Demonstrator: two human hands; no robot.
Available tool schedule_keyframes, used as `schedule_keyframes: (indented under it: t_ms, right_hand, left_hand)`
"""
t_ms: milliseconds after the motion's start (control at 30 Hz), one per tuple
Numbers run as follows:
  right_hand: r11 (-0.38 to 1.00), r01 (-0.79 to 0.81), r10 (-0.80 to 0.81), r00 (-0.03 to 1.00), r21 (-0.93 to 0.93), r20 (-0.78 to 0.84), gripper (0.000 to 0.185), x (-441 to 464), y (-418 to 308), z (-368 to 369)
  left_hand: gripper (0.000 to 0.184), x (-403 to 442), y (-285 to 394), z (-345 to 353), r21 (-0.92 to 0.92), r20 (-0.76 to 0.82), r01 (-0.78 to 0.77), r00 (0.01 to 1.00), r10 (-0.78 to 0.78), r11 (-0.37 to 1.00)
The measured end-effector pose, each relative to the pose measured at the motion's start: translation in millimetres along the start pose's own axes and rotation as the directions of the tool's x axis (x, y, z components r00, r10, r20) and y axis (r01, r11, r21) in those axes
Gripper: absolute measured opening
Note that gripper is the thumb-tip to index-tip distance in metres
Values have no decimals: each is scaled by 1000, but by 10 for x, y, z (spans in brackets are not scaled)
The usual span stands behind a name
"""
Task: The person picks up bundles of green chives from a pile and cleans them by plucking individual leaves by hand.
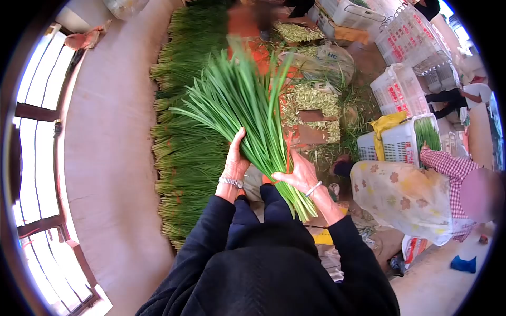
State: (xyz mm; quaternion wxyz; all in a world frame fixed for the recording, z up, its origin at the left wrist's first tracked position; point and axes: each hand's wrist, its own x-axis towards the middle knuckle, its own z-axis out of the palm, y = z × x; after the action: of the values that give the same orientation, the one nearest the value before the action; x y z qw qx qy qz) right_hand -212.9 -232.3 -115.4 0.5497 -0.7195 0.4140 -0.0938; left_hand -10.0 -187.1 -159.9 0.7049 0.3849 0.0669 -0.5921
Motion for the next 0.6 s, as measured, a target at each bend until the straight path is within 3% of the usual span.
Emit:
schedule_keyframes:
  t_ms: [33, 100, 200, 233, 267, 300, 467, 600]
  right_hand:
    - [992, 18, -28, 997, -128, -76, 78, -96, -5, 25]
    - [993, -36, 21, 991, -109, -135, 84, -278, 205, -158]
    - [995, -77, 68, 989, -65, -133, 84, -431, 538, -346]
    - [999, -19, 22, 995, 28, -101, 85, -441, 652, -343]
    - [994, 18, -9, 996, 110, -85, 86, -505, 775, -423]
    - [989, -50, 58, 997, 138, -51, 87, -531, 815, -487]
    - [973, -209, 209, 978, 102, 8, 87, -727, 952, -588]
    - [954, -146, 151, 989, 263, 1, 92, -789, 1322, -397]
  left_hand:
    - [30, 40, -78, -83, -1, 0, 1, 1000, -1, 1000]
    - [30, 146, -424, -221, -197, 50, 142, 990, -135, 970]
    - [29, 78, -745, -164, -304, 84, 198, 980, -181, 932]
    - [29, 30, -734, -141, -316, 84, 217, 976, -201, 924]
    - [28, -35, -836, -72, -300, 98, 241, 970, -221, 923]
    - [28, -101, -911, -26, -281, 101, 247, 969, -227, 927]
    - [38, -156, -1140, -64, -244, 167, 366, 928, -333, 898]
    - [40, -262, -1154, -94, -167, 163, 350, 932, -324, 922]
